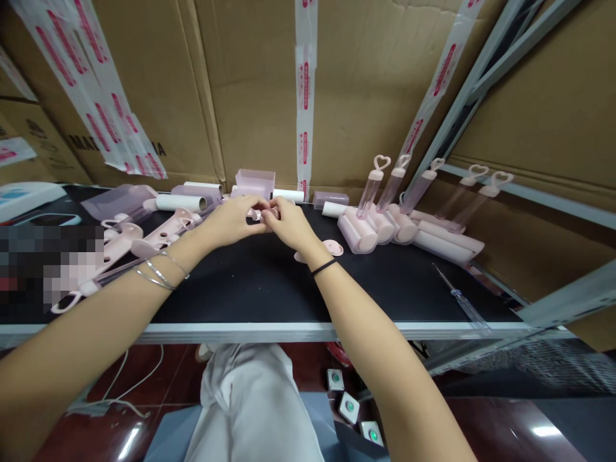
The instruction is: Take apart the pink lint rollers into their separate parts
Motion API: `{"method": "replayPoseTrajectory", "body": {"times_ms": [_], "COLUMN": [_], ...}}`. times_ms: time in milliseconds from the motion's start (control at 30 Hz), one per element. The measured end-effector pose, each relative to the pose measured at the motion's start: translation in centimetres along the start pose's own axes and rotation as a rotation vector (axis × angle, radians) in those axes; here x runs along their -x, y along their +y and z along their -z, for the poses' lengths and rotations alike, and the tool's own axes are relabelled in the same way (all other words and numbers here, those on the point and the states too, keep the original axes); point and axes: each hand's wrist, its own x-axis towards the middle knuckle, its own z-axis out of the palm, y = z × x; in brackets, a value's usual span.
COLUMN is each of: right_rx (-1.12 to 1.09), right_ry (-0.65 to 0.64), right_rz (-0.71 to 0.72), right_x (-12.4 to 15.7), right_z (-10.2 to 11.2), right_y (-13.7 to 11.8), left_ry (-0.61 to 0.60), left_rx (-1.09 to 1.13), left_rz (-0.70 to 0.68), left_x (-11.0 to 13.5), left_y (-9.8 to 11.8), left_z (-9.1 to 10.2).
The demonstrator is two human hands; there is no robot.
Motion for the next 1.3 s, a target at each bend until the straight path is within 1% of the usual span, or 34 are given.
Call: {"method": "replayPoseTrajectory", "body": {"times_ms": [67, 133, 167, 233, 267, 300, 333, 400, 500, 567, 600, 633, 700, 733, 800, 867, 933, 1000, 1033, 1067, 1133, 1200, 1300], "right_rx": [0.036, 0.073, 0.086, 0.102, 0.106, 0.107, 0.108, 0.118, 0.132, 0.132, 0.129, 0.123, 0.095, 0.07, 0.002, -0.063, -0.097, -0.097, -0.089, -0.079, -0.059, -0.041, -0.042], "right_ry": [0.032, 0.063, 0.074, 0.081, 0.082, 0.081, 0.08, 0.072, 0.067, 0.069, 0.075, 0.085, 0.107, 0.119, 0.147, 0.194, 0.268, 0.343, 0.374, 0.398, 0.412, 0.363, 0.188], "right_rz": [-0.01, -0.006, -0.003, 0.003, 0.008, 0.016, 0.022, 0.027, 0.024, 0.029, 0.033, 0.037, 0.042, 0.038, 0.024, 0.015, 0.022, 0.039, 0.049, 0.059, 0.076, 0.1, 0.154], "right_x": [0.0, 0.0, 0.0, 0.0, 0.0, 0.1, 0.1, 0.1, 0.1, 0.1, 0.1, 0.0, -0.1, -0.1, -0.2, -0.2, -0.3, -0.4, -0.4, -0.3, -0.3, -0.2, -0.2], "right_z": [-0.2, -0.1, 0.0, 0.2, 0.2, 0.3, 0.2, 0.2, 0.1, 0.1, 0.1, 0.1, 0.1, 0.1, 0.2, 0.2, 0.4, 0.6, 0.7, 0.8, 1.0, 1.2, 1.4], "right_y": [0.1, 0.3, 0.4, 0.5, 0.5, 0.4, 0.4, 0.4, 0.5, 0.5, 0.6, 0.6, 0.6, 0.6, 0.7, 0.8, 0.8, 0.7, 0.6, 0.4, 0.2, 0.0, 0.1], "left_ry": [-0.021, -0.001, 0.012, -0.008, -0.03, -0.079, -0.123, -0.18, -0.17, -0.119, -0.059, 0.025, 0.231, 0.32, 0.445, 0.534, 0.582, 0.57, 0.529, 0.479, 0.336, 0.226, 0.168], "left_rx": [-0.05, -0.163, -0.239, -0.412, -0.468, -0.486, -0.484, -0.452, -0.397, -0.371, -0.37, -0.371, -0.353, -0.327, -0.249, -0.149, -0.01, 0.169, 0.265, 0.355, 0.493, 0.558, 0.564], "left_rz": [0.019, 0.1, 0.171, 0.372, 0.486, 0.592, 0.674, 0.771, 0.814, 0.811, 0.802, 0.782, 0.714, 0.668, 0.539, 0.417, 0.31, 0.229, 0.194, 0.167, 0.122, 0.1, 0.069], "left_x": [-0.1, -0.1, 0.1, 0.5, 0.7, 0.9, 1.1, 1.3, 1.2, 1.1, 1.1, 1.1, 1.0, 1.0, 0.7, 0.3, -0.2, -0.4, -0.5, -0.5, -0.5, -0.3, -0.1], "left_y": [-1.0, -2.8, -3.9, -6.0, -6.9, -7.6, -8.1, -8.4, -8.0, -7.4, -7.1, -6.8, -6.1, -5.7, -4.9, -4.1, -3.3, -2.4, -1.9, -1.4, -0.4, 0.3, 0.6], "left_z": [0.3, 0.8, 1.1, 1.5, 1.7, 1.8, 1.9, 1.8, 1.6, 1.7, 1.8, 2.0, 2.6, 3.0, 3.7, 4.1, 4.0, 3.2, 2.7, 2.1, 0.8, -0.3, -1.0]}}
